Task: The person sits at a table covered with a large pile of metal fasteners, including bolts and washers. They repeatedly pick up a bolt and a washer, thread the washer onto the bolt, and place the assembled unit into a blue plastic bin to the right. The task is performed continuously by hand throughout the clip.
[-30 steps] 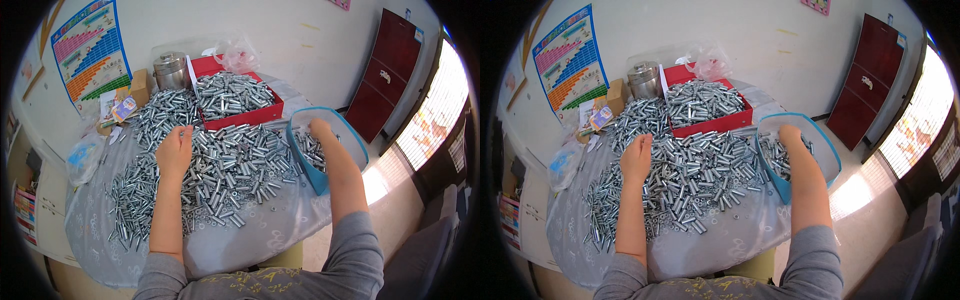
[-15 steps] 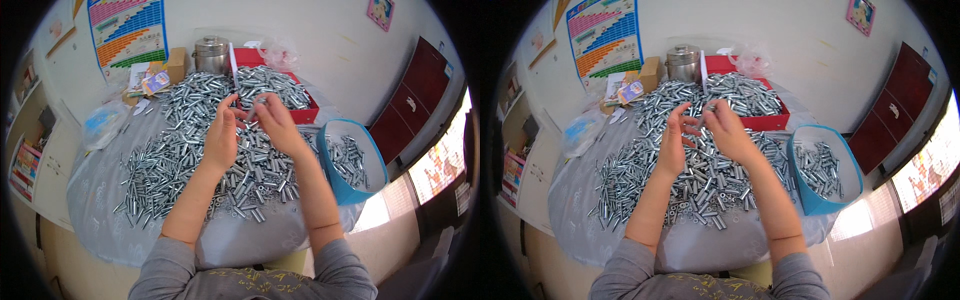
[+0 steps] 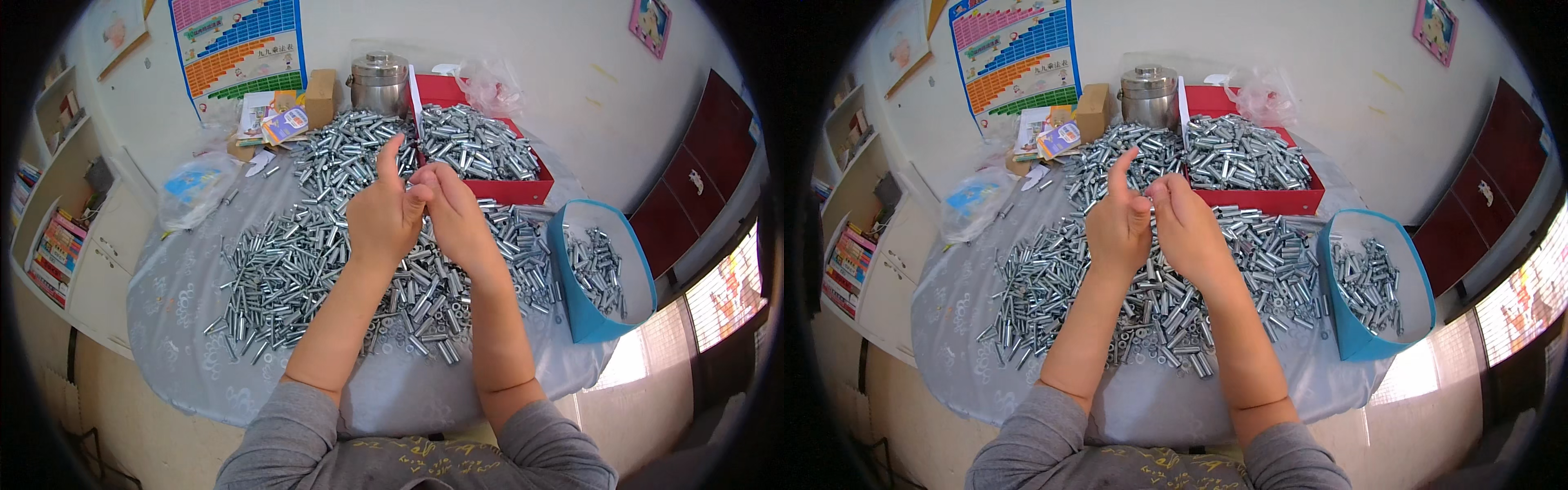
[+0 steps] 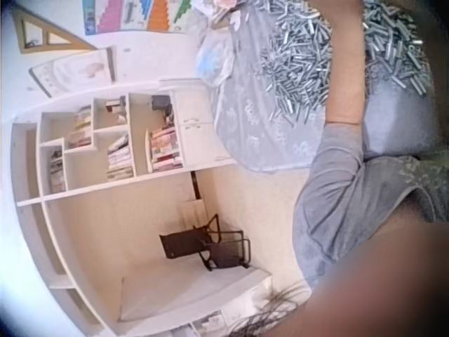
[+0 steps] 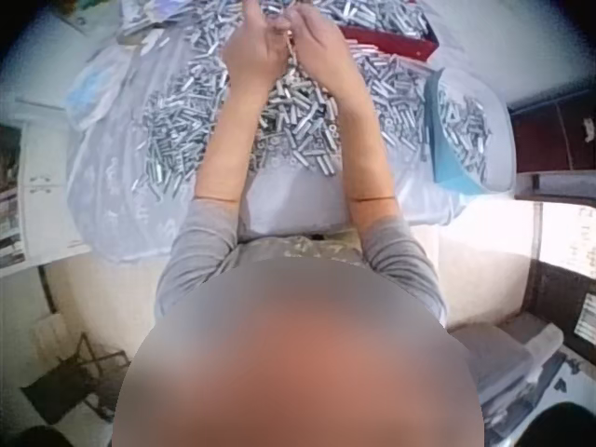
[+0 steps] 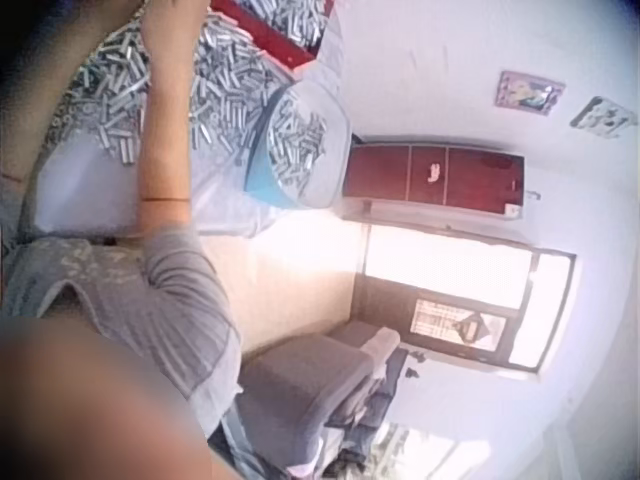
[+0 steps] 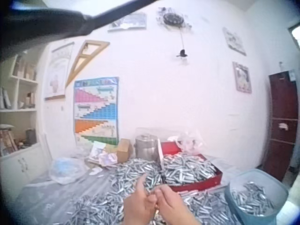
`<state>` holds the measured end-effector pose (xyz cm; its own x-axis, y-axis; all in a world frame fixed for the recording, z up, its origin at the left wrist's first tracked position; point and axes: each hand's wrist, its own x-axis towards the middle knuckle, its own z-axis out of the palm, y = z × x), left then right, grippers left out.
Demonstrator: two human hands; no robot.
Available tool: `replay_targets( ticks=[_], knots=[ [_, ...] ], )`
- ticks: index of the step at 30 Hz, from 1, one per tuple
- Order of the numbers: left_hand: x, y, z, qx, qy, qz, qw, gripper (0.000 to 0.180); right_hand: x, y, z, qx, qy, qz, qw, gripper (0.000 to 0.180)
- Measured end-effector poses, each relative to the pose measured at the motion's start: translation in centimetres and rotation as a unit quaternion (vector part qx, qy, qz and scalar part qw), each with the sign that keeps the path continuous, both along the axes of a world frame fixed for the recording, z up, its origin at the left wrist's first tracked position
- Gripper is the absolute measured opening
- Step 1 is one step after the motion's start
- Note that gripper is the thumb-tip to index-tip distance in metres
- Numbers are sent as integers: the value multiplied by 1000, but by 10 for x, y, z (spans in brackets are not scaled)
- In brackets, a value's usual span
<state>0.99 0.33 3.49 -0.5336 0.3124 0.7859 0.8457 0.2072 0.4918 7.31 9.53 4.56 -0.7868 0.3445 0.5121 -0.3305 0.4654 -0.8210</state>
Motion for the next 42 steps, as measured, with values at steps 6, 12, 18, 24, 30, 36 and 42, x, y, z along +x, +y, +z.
replay_targets(
  ticks=[6, 12, 18, 24, 30, 36, 42],
  knots=[
    [-1, 1, -7, 26, -67, -97, 993, 75, 2, -10, 6, 106, 52, -116, 986, 21],
    [-5, -2, -4, 41, -57, -14, 997, 70, 1, -14, 4, 200, -6, -200, 959, 31],
    [0, 5, -7, 0, 40, 36, 999, 74, -3, 2, 0, 120, -109, -200, 966, 54],
    [-11, 3, -12, 62, -89, -32, 994, 67, -2, 0, -2, 235, -26, -178, 955, 44],
    [-20, 4, -14, 128, -244, -129, 953, 73, 2, 4, -2, 272, 30, -120, 954, 34],
    [-20, 0, -5, 62, -449, -236, 860, 86, 2, 12, -5, 328, 92, -110, 934, 26],
    [-17, 12, -17, 86, -91, -10, 992, 69, 6, 15, -3, 205, 15, -105, 973, 29]
  ],
)
